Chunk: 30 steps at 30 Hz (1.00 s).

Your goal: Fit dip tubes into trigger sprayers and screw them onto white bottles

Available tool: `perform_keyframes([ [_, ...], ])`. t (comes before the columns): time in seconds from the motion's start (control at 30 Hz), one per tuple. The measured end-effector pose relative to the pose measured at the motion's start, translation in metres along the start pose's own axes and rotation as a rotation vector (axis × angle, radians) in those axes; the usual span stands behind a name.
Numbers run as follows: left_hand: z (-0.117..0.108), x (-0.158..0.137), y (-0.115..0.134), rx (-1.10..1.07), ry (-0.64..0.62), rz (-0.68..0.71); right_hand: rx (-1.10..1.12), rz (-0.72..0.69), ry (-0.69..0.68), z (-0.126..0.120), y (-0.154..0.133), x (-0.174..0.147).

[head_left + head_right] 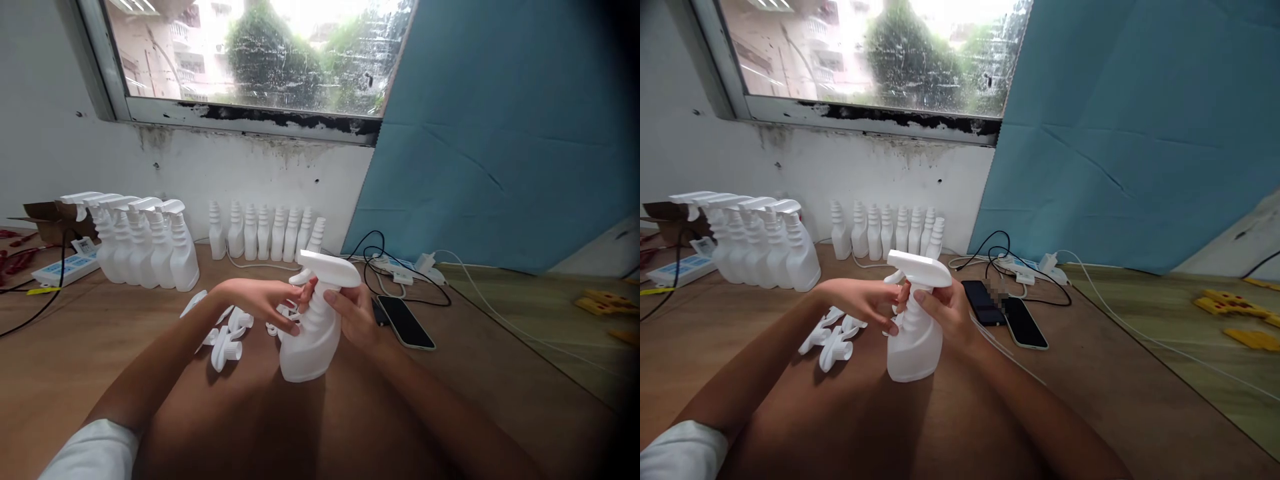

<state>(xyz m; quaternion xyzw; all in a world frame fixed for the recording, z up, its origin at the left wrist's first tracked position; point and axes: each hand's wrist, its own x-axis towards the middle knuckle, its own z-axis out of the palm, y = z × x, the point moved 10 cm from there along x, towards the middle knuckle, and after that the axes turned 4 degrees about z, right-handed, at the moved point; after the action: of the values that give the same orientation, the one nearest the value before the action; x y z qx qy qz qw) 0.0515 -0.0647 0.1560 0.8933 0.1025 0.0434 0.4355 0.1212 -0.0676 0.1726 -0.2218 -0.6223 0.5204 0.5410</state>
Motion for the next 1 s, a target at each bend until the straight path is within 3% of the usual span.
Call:
perform_keyframes([
  [0.07,-0.020,-0.010,0.007,0.027,0.122,0.017,0.000,-0.004,0.015,0.000,0.000,-0.002],
  [0.2,-0.064,-0.034,0.041,-0.020,0.587,0.165,-0.001,-0.004,0.032,0.003,-0.005,-0.001],
  [0.3,-0.066,-0.045,0.066,-0.064,0.777,0.272,-0.024,0.000,0.050,0.004,-0.006,0.000],
  [0.57,-0.046,-0.044,0.081,0.002,0.828,0.236,-0.072,0.010,0.152,-0.002,-0.006,0.000],
  [0.7,-0.048,-0.048,0.081,0.080,0.906,0.189,-0.041,0.026,0.074,0.002,-0.004,0.000],
  [0.83,-0.046,-0.047,0.079,0.052,0.871,0.178,0.047,0.002,-0.008,0.006,-0.003,-0.001],
  [1.0,-0.047,-0.048,0.080,0.041,0.855,0.202,0.020,-0.001,0.008,0.005,-0.002,0.000],
])
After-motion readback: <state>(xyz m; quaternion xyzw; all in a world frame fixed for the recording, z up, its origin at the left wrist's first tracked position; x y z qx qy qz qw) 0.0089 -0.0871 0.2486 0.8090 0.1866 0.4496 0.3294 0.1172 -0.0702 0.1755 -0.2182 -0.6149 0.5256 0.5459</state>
